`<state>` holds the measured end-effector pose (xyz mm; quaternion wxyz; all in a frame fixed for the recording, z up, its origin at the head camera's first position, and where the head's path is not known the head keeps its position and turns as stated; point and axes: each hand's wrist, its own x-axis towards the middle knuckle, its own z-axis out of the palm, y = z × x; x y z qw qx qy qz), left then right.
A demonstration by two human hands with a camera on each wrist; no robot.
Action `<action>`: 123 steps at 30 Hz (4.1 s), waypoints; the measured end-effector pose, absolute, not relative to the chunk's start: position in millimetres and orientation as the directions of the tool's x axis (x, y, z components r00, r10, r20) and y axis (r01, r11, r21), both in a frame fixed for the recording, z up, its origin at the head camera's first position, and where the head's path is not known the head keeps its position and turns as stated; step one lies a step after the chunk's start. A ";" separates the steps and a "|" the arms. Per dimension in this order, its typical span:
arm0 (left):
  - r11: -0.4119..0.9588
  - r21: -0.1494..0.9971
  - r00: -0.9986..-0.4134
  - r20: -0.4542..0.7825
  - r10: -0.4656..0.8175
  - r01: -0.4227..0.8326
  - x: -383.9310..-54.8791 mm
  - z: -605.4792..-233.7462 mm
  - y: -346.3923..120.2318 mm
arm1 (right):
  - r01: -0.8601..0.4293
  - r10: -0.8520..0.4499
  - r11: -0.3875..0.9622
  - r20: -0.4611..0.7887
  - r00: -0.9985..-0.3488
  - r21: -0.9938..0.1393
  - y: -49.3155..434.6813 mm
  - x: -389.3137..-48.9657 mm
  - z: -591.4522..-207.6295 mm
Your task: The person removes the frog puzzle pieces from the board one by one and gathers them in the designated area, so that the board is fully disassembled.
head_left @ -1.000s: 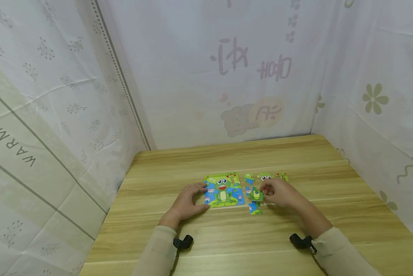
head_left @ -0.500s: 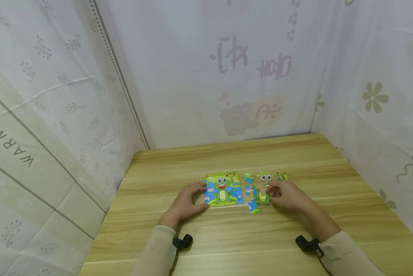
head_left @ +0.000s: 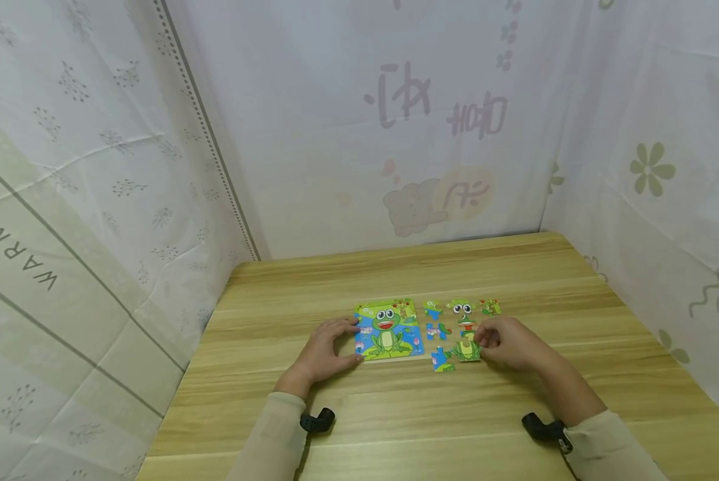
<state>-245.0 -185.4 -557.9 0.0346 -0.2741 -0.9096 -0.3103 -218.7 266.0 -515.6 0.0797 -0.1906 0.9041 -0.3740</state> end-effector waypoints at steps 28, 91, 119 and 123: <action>0.649 0.551 -0.844 0.239 0.480 0.524 -244.8 -557.7 -185.5 | -0.244 -0.410 0.645 -0.058 -0.910 -0.724 284.2 -211.4 -512.1; 0.671 0.550 -0.859 0.203 0.470 0.497 -243.1 -558.6 -186.2 | -0.340 -0.432 0.693 0.011 -0.902 -0.636 246.0 -238.0 -498.9; 0.668 0.551 -0.858 0.207 0.470 0.500 -242.7 -558.0 -185.5 | -0.358 -0.524 0.630 -0.038 -0.851 -0.689 166.8 -257.4 -498.6; 0.670 0.550 -0.858 0.204 0.471 0.498 -242.9 -557.9 -185.8 | -0.347 -0.523 0.649 -0.066 -0.850 -0.677 158.4 -256.7 -496.7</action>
